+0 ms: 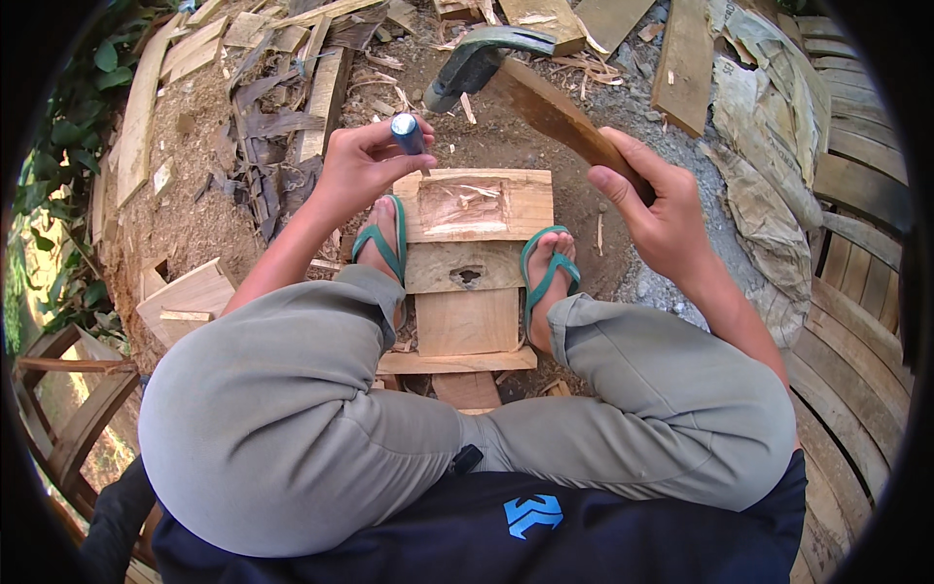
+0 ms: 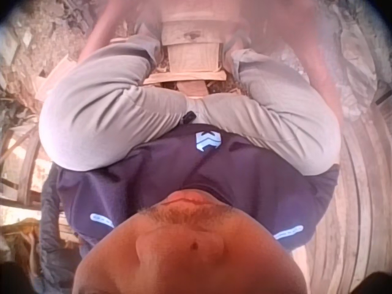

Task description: The person is carving wood and joining pieces together using a hammer and a chisel while sitting on the ground. They hammer the chisel into the wood surface to create joints or recesses.

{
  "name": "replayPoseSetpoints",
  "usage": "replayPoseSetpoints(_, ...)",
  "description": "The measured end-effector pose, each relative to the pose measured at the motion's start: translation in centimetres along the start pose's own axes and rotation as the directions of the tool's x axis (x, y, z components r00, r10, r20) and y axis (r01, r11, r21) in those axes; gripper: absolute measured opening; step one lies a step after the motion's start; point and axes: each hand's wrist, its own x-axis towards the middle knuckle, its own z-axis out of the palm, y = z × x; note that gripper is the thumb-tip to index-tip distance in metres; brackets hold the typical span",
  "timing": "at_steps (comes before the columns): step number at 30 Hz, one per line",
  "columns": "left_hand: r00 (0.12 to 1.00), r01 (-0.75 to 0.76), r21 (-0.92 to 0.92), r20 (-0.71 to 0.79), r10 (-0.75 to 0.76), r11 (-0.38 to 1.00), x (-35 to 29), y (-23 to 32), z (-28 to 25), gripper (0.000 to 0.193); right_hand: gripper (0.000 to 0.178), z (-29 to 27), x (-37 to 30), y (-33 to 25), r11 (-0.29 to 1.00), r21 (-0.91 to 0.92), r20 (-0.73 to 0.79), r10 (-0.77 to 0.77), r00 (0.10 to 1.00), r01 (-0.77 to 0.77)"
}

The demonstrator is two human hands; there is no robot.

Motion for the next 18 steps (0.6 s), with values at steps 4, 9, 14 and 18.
replayPoseSetpoints(4, 0.999, 0.025, 0.02, 0.036, -0.026, 0.999, -0.3, -0.1, -0.2, 0.025, 0.042, -0.5, 0.2, -1.0, 0.995, 0.029, 0.081, 0.092, 0.992, -0.094)
replayPoseSetpoints(9, 0.996, -0.085, 0.043, 0.015, 0.085, 0.995, -0.5, -0.8, 0.3, 0.024, 0.042, -0.2, 0.1, -0.6, 0.997, 0.045, 0.053, 0.068, 0.996, -0.07)
replayPoseSetpoints(14, 0.995, -0.09, 0.078, 0.049, 0.087, 0.993, -0.7, -1.1, 0.5, 0.024, 0.041, -0.2, 0.1, -0.9, 0.997, 0.032, 0.057, 0.064, 0.996, -0.066)
replayPoseSetpoints(18, 0.995, -0.078, 0.025, 0.057, 0.076, 0.997, -0.9, -0.8, 0.6, 0.025, 0.037, 0.3, 0.1, -0.4, 0.999, 0.04, 0.022, -0.011, 1.0, 0.01)
